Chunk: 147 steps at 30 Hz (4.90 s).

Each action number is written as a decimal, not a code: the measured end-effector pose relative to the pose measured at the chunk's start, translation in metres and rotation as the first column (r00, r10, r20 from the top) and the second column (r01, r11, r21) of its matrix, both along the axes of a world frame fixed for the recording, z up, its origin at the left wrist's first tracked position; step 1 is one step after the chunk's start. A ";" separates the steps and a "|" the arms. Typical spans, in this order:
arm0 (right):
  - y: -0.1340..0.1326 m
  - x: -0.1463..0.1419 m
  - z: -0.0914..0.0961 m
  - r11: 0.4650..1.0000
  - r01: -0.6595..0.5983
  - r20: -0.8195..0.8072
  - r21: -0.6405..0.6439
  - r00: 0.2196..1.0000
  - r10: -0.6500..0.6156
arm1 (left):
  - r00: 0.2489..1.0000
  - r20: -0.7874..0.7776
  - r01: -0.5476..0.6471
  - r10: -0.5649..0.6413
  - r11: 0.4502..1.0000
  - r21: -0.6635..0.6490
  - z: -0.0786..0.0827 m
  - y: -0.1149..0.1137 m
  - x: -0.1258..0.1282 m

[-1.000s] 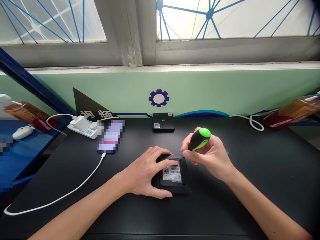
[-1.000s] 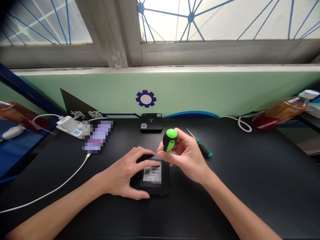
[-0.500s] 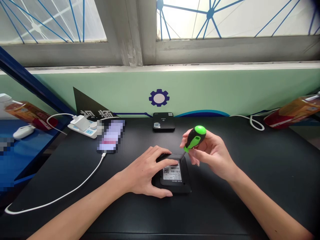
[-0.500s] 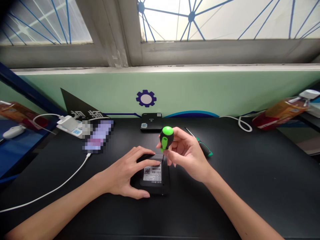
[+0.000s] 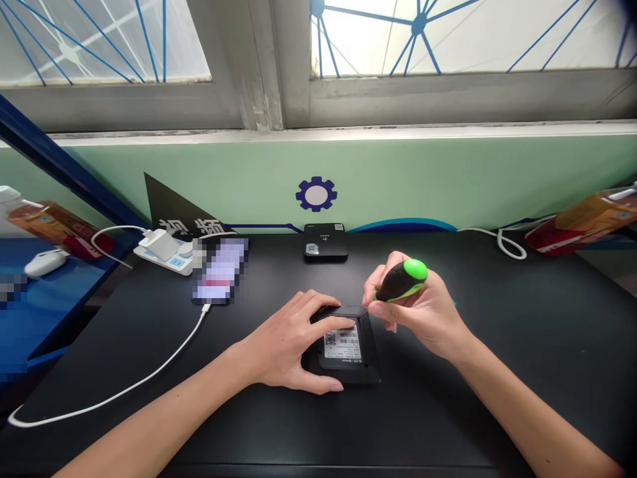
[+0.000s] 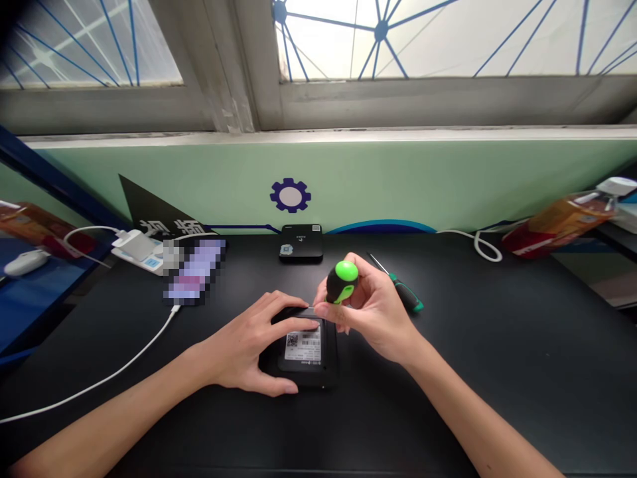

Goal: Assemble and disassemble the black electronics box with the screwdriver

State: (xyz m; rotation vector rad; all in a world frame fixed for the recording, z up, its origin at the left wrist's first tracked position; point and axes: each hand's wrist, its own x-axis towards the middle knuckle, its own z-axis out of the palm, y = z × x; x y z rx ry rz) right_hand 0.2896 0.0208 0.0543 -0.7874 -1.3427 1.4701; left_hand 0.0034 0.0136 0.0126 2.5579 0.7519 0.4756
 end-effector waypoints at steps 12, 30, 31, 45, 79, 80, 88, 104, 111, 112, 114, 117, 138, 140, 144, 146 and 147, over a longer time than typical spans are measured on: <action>0.003 0.007 -0.006 0.999 -0.014 0.097 0.046 0.995 0.009 | 1.000 0.009 0.007 -0.007 1.000 0.006 0.003 0.001 0.000; 0.000 -0.002 0.001 1.000 -0.016 -0.018 -0.011 1.000 0.016 | 1.000 0.005 0.006 -0.006 1.000 -0.009 0.000 0.000 0.000; 0.000 -0.002 0.002 1.000 -0.013 -0.021 -0.010 1.000 0.013 | 1.000 0.006 0.007 -0.007 1.000 -0.011 0.000 0.000 0.000; 0.001 0.005 -0.007 0.996 -0.071 0.073 0.051 0.995 0.067 | 1.000 -0.001 0.016 -0.016 1.000 -0.005 0.001 0.000 0.000; 0.001 0.003 -0.007 0.997 -0.037 0.017 0.062 0.999 0.036 | 1.000 -0.007 0.013 -0.013 1.000 0.012 0.002 0.001 0.000; 0.001 0.002 -0.006 0.998 -0.035 0.012 0.060 0.999 0.035 | 1.000 -0.007 0.014 -0.013 1.000 0.009 0.002 0.001 0.000; -0.001 -0.004 0.001 1.000 0.002 0.050 0.030 0.999 -0.004 | 1.000 -0.018 0.008 -0.008 1.000 0.002 0.001 0.000 0.000; 0.000 0.000 -0.003 0.999 -0.007 -0.029 0.035 1.000 0.008 | 1.000 -0.001 0.007 -0.007 1.000 0.014 0.002 0.000 0.000; -0.001 -0.004 0.002 0.998 0.033 0.051 0.050 0.998 -0.036 | 1.000 -0.007 0.012 -0.012 1.000 -0.006 0.002 0.000 0.000; -0.001 -0.003 0.001 0.998 0.038 0.065 0.059 0.997 -0.042 | 1.000 -0.007 0.011 -0.011 1.000 -0.004 0.002 0.000 0.000; -0.001 -0.002 0.000 0.996 0.051 0.083 0.070 0.995 -0.057 | 1.000 -0.008 0.008 -0.008 1.000 0.001 0.002 0.000 0.000; 0.000 0.001 -0.003 0.994 0.064 0.093 0.087 0.993 -0.072 | 1.000 -0.003 0.005 -0.005 1.000 0.010 0.002 0.000 0.000; -0.001 0.000 0.001 1.000 0.018 0.007 0.024 1.000 -0.019 | 1.000 -0.004 0.003 -0.003 1.000 0.015 0.002 0.000 0.000; -0.001 0.000 0.001 0.999 0.025 0.031 0.040 0.999 -0.026 | 1.000 -0.007 0.007 -0.007 1.000 0.009 0.002 0.000 0.000; 0.001 0.002 -0.003 0.996 0.060 0.070 0.070 0.995 -0.065 | 1.000 -0.020 0.007 -0.007 1.000 -0.005 0.002 0.000 0.000; 0.002 0.004 -0.006 0.996 0.060 0.073 0.072 0.995 -0.065 | 1.000 -0.019 0.005 -0.005 1.000 -0.003 0.002 0.000 0.000; 0.002 0.005 -0.008 0.996 0.055 0.070 0.071 0.996 -0.060 | 1.000 -0.017 0.006 -0.006 1.000 -0.001 0.002 0.000 0.000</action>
